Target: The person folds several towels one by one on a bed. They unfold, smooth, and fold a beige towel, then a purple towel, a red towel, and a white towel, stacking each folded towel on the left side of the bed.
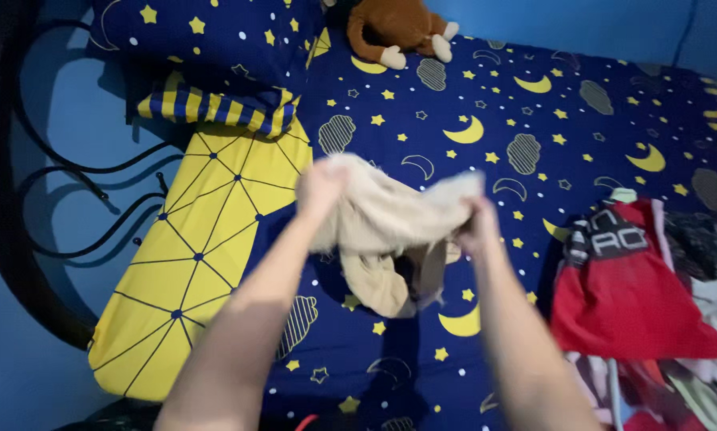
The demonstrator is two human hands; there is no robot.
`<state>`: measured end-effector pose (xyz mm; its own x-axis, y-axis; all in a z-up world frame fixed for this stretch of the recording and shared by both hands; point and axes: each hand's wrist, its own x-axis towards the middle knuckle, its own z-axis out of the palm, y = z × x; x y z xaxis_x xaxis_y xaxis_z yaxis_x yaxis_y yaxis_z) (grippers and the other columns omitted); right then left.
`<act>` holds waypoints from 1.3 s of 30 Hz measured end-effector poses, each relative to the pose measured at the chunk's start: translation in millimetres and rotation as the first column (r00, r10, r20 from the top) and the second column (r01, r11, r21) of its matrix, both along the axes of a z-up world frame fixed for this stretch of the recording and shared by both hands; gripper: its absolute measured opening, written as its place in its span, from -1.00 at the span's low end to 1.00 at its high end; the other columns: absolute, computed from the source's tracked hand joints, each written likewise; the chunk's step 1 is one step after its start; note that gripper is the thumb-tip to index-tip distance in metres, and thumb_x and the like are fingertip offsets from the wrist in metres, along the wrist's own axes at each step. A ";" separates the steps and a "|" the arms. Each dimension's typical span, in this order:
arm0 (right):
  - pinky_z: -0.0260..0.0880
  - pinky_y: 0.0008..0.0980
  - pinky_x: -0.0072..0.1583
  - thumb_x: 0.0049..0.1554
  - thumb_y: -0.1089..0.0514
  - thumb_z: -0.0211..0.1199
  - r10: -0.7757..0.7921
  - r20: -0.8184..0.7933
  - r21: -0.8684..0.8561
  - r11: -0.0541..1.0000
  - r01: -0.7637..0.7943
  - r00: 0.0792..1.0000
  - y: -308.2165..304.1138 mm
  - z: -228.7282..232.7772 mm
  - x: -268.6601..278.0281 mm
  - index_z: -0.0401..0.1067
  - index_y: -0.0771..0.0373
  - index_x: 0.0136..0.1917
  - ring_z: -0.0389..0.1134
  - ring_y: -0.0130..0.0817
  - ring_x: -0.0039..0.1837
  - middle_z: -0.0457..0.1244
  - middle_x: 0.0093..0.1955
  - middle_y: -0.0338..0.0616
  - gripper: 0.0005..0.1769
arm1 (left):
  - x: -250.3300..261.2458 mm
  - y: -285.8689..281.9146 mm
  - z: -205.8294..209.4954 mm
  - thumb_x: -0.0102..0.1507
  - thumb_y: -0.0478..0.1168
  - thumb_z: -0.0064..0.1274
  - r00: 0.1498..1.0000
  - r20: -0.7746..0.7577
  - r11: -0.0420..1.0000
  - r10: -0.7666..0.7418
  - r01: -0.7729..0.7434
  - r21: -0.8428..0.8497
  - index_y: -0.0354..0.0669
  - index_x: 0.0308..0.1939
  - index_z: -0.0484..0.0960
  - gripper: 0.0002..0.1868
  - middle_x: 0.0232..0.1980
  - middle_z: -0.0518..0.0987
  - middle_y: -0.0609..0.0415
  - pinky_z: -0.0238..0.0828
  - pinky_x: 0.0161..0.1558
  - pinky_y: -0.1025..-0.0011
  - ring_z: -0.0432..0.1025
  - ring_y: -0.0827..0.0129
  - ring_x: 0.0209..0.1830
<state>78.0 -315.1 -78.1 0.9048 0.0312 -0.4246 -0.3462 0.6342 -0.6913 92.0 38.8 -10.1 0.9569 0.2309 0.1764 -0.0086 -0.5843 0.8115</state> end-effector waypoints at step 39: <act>0.36 -0.42 -0.09 0.30 0.10 0.12 0.293 0.256 -0.520 0.845 -0.125 0.921 12.4 129.0 -37.7 0.45 0.21 0.00 0.29 -0.51 -0.15 0.29 -0.17 -0.31 -0.83 | -38.9 68.2 130.5 0.25 -0.38 0.18 0.924 0.259 0.771 -0.281 0.378 -0.513 -0.26 -0.10 0.72 -0.85 -0.22 0.65 0.22 0.43 -0.18 0.58 0.48 0.61 -0.27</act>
